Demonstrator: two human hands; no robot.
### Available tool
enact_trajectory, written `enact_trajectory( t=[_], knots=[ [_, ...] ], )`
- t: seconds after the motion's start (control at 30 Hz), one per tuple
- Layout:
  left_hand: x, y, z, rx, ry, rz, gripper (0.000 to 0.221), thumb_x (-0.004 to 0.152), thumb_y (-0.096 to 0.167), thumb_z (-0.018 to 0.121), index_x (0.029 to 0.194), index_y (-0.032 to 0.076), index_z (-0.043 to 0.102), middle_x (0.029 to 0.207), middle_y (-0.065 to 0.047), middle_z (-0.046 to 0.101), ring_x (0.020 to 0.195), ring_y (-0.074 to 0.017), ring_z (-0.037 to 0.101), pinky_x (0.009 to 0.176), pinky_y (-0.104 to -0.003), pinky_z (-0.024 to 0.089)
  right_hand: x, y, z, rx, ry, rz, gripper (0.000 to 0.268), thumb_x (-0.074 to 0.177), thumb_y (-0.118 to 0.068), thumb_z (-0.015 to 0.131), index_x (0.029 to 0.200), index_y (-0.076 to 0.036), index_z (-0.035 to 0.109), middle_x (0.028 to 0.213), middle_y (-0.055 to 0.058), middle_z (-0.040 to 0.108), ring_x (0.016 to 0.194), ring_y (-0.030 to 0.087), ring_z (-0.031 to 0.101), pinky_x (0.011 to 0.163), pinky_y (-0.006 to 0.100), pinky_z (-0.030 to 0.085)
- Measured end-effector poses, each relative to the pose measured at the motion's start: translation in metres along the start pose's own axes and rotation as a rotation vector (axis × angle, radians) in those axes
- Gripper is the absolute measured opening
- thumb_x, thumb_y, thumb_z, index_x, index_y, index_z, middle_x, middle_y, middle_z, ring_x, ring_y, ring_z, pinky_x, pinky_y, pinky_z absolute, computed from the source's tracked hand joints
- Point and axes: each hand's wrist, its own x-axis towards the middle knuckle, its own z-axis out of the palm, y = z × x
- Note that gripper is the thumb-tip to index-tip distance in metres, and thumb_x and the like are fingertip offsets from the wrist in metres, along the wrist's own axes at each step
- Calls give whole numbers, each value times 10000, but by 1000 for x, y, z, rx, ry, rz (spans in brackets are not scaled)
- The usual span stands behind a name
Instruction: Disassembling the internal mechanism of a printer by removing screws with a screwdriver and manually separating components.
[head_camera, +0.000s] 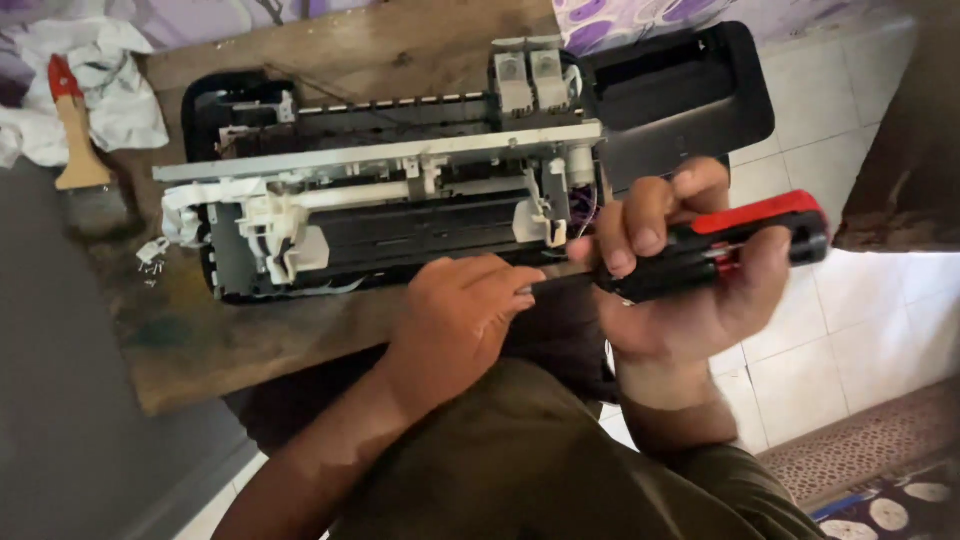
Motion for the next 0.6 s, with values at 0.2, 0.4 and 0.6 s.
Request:
enact_trajectory(
  t=[0.2,0.4,0.6],
  knots=[
    [10,-16,-1,216,61,88,199,940,166,808,1058,16,751,962,-104,697,801,-278,648,693,-382,524,20,-18,-26,-140,-32,-133,367,1093,-464,607,1216,-119,631,842,13,551,692,165,562,632,315,533],
    [9,-53,8,539,111,43,118,955,105,706,1044,57,766,923,-79,693,767,-259,610,628,-364,459,42,-28,-29,-472,-53,-347,366,1083,-456,624,1164,-119,506,780,55,461,601,203,495,571,335,480],
    [12,-51,14,667,107,8,114,929,136,694,998,93,774,925,-37,692,715,-255,582,570,-362,424,60,-6,-48,-496,-234,-209,345,1018,-341,724,1195,-91,564,785,77,584,645,205,622,604,302,553]
  ],
)
